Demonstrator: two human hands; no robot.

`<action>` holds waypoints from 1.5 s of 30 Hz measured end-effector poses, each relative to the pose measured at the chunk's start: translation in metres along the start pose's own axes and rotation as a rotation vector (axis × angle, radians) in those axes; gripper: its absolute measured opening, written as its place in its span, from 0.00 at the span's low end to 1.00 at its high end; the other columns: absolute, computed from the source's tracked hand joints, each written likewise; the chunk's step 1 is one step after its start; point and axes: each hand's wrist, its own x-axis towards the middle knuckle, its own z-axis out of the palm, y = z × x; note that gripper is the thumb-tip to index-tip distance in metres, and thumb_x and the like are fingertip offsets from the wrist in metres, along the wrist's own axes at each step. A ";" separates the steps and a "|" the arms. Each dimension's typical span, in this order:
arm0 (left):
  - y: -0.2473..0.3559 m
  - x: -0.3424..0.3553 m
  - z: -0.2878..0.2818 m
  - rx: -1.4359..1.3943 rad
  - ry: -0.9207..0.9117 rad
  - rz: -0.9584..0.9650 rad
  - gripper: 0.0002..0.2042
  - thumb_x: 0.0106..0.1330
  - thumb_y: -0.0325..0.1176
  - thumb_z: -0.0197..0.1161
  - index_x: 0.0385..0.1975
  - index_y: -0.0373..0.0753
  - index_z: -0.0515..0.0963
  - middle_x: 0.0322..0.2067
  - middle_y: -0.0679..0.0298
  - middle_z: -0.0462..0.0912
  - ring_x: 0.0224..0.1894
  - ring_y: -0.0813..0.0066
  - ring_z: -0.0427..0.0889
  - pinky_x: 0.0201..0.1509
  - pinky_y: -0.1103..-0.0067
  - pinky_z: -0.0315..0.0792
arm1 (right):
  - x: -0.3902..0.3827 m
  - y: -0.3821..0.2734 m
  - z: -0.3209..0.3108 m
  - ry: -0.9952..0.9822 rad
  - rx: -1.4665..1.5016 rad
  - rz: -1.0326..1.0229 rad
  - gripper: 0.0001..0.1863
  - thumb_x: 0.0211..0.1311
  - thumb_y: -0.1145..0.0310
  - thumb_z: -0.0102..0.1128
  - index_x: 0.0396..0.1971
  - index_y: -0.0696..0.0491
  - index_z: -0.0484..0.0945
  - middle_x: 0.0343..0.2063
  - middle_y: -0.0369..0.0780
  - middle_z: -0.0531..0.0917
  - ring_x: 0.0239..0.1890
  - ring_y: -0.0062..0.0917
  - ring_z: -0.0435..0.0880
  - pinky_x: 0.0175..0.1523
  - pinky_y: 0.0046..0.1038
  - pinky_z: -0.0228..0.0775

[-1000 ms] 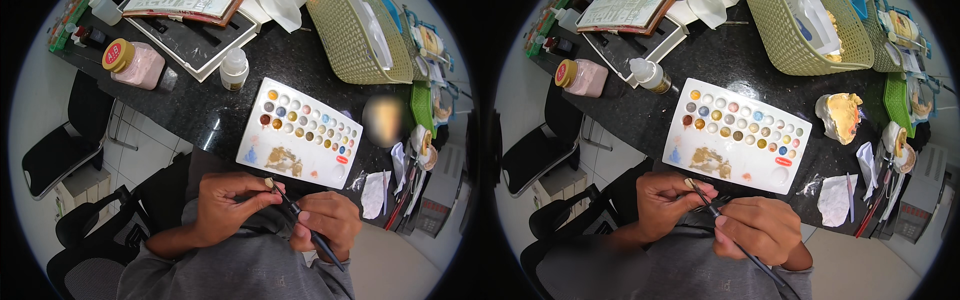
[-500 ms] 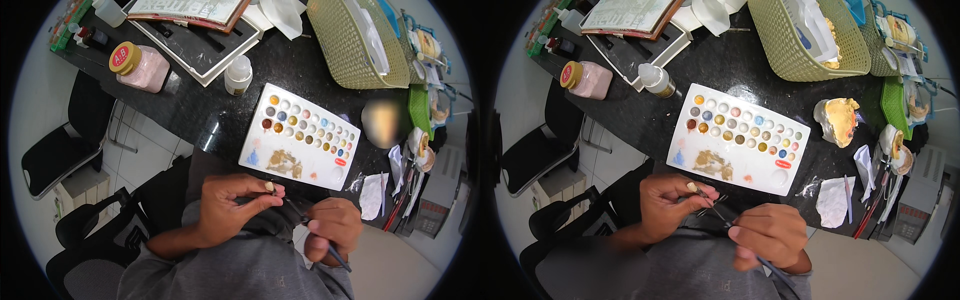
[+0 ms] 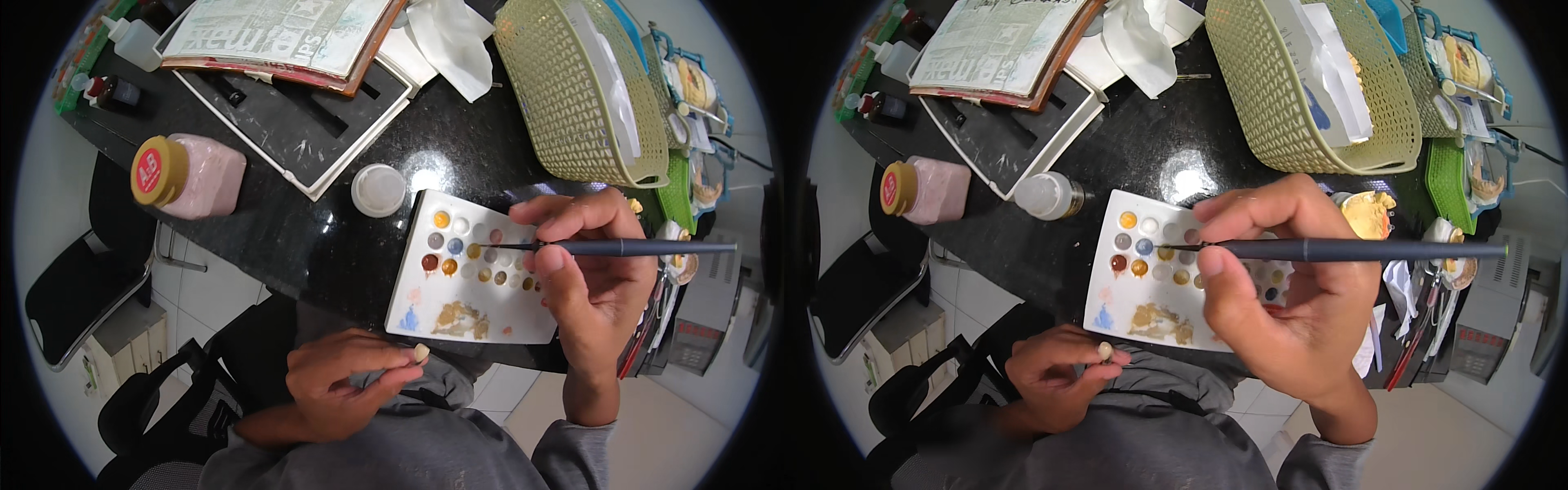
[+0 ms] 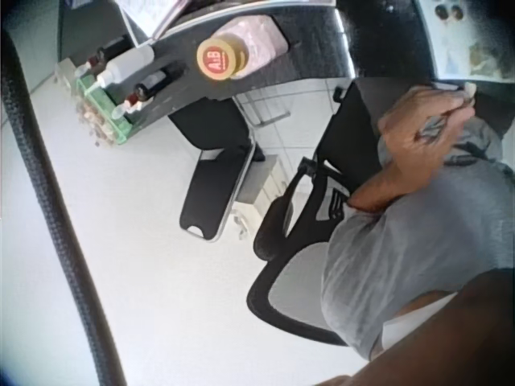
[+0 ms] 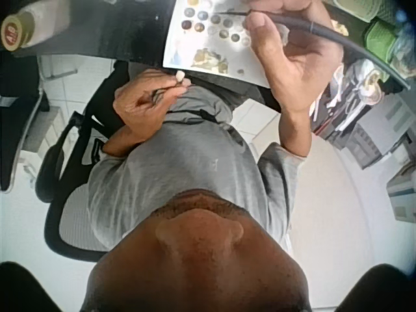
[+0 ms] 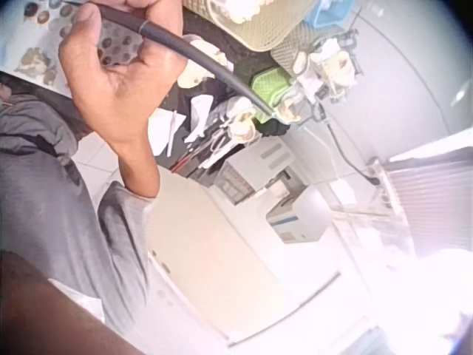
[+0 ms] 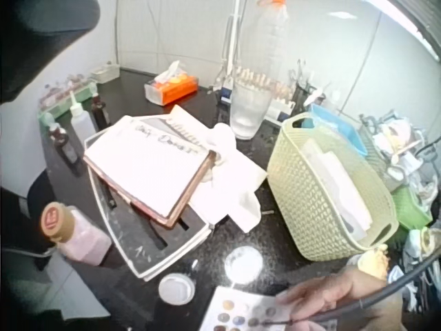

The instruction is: The person stains an artificial tooth by picking up pigment from a palette with a thin brush and painting it onto the tooth held in a clamp.

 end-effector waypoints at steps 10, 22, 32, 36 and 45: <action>-0.003 0.001 -0.007 0.198 -0.006 0.172 0.16 0.46 0.17 0.71 0.37 0.34 0.80 0.29 0.58 0.83 0.25 0.75 0.82 0.29 0.83 0.73 | 0.006 0.005 0.011 -0.105 -0.152 -0.077 0.06 0.51 0.76 0.60 0.26 0.62 0.74 0.25 0.42 0.77 0.43 0.39 0.82 0.48 0.33 0.71; -0.007 0.002 -0.010 0.197 0.015 0.176 0.18 0.41 0.17 0.74 0.36 0.32 0.82 0.29 0.57 0.84 0.23 0.76 0.81 0.22 0.85 0.72 | 0.006 0.008 0.015 -0.107 -0.213 -0.160 0.06 0.52 0.78 0.60 0.27 0.63 0.73 0.24 0.43 0.77 0.42 0.41 0.82 0.47 0.33 0.72; -0.010 0.004 -0.010 0.256 0.003 0.249 0.17 0.42 0.18 0.74 0.36 0.32 0.83 0.28 0.58 0.83 0.25 0.73 0.82 0.24 0.84 0.74 | -0.029 -0.006 -0.001 0.024 0.037 -0.274 0.13 0.59 0.65 0.62 0.35 0.55 0.69 0.22 0.39 0.72 0.32 0.35 0.82 0.33 0.25 0.77; -0.010 0.005 -0.007 0.296 0.038 0.278 0.17 0.43 0.17 0.72 0.36 0.34 0.83 0.28 0.60 0.83 0.25 0.75 0.81 0.23 0.85 0.73 | -0.065 0.001 0.012 0.061 0.273 -0.282 0.11 0.53 0.78 0.65 0.34 0.59 0.73 0.26 0.43 0.77 0.24 0.30 0.82 0.28 0.23 0.79; -0.013 0.002 -0.005 0.323 0.061 0.286 0.16 0.45 0.18 0.72 0.36 0.36 0.83 0.28 0.61 0.83 0.26 0.77 0.81 0.24 0.86 0.73 | -0.083 0.017 0.028 0.089 0.117 -0.266 0.09 0.41 0.78 0.65 0.26 0.58 0.76 0.23 0.40 0.79 0.21 0.27 0.84 0.24 0.21 0.77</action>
